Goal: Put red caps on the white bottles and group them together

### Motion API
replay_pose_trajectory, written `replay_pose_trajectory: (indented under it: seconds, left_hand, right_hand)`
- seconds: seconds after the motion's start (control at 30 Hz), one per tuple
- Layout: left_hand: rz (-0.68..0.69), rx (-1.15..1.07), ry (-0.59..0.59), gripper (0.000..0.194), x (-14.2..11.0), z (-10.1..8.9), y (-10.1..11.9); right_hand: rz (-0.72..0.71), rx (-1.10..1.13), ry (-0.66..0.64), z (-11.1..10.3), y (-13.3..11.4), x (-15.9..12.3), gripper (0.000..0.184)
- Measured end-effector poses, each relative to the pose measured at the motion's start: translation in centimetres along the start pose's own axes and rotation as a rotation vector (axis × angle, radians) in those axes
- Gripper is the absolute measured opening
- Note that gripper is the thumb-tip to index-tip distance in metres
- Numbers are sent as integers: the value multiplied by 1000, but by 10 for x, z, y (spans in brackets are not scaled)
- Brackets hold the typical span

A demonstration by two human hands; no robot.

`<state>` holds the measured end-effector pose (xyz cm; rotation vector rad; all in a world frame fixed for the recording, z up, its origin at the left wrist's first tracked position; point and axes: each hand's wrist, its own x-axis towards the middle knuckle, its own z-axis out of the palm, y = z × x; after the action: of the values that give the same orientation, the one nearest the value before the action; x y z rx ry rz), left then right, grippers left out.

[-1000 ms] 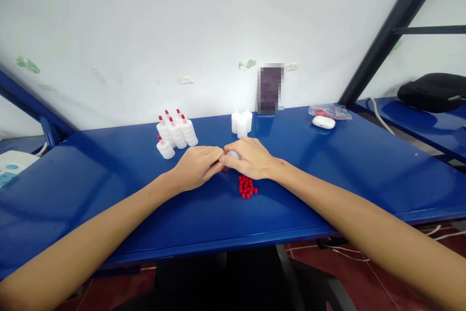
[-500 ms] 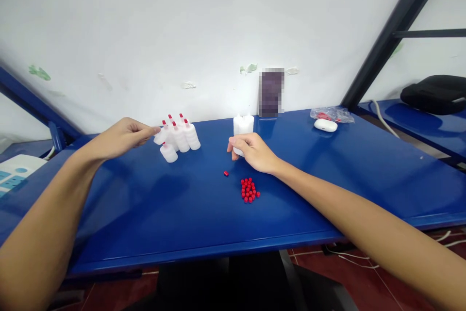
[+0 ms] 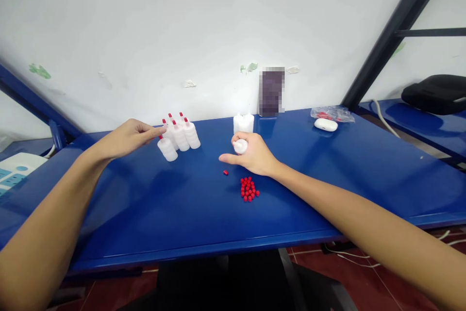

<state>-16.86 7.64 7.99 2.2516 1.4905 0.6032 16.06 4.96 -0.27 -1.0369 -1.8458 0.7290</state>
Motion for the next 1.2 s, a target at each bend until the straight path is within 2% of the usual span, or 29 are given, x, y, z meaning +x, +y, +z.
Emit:
replay_pose_trajectory:
  seconds: [0.1,0.13,0.17,0.23,0.27,0.33,0.4,0.47,0.53,0.63,0.73,0.97,1.03,1.2]
  left_hand:
    - [98,-72,244,48,-3,5,16]
    - [157,-97,286,44,-5,10,24]
    - [232,-115,274,39,-6,17,32]
    - [374,-103,172,31,-10,36,49]
    - [459,-101,167,29,-11,48,56]
    - [608,-126,205,24,-14,76,67]
    - [690,-159,235,19,-17,102,72]
    - [721,-179,285,17,-19,123,74]
    - [737,-174,366,16,-20,135,74]
    - [742,-148,462,15,-21,141,75]
    - [725,-120,492,14,-20,141,74]
    - [745,-142,456,7,-17,146,71]
    - [776,-150,421,3,-17,147,71]
    - [763,-196,300,10,-17,147,71]
  right_hand:
    - [-83,-64,-19,-1,-3,-4,42]
    - [-118,-77,-42,-2,-4,-5,39]
    - [-148,-92,-76,-3,-5,-5,37]
    - [-179,-131,-154,-5,-7,-6,36]
    - [-183,-160,-187,-6,-7,-7,35]
    - [-186,-229,-236,-6,-9,-7,31]
    - [-199,-274,-257,-6,-11,-8,25]
    - [-221,-289,-273,-5,-13,-8,24]
    - [-229,-277,-301,-5,-15,-8,25]
    - [-192,-260,-336,-5,-18,-8,24]
    - [-174,-235,-363,-6,-19,-8,24]
    - [-254,-254,-380,-3,-15,-8,28]
    - [-241,-304,-371,-2,-14,-8,34]
    - [-246,-311,-375,-2,-14,-8,43]
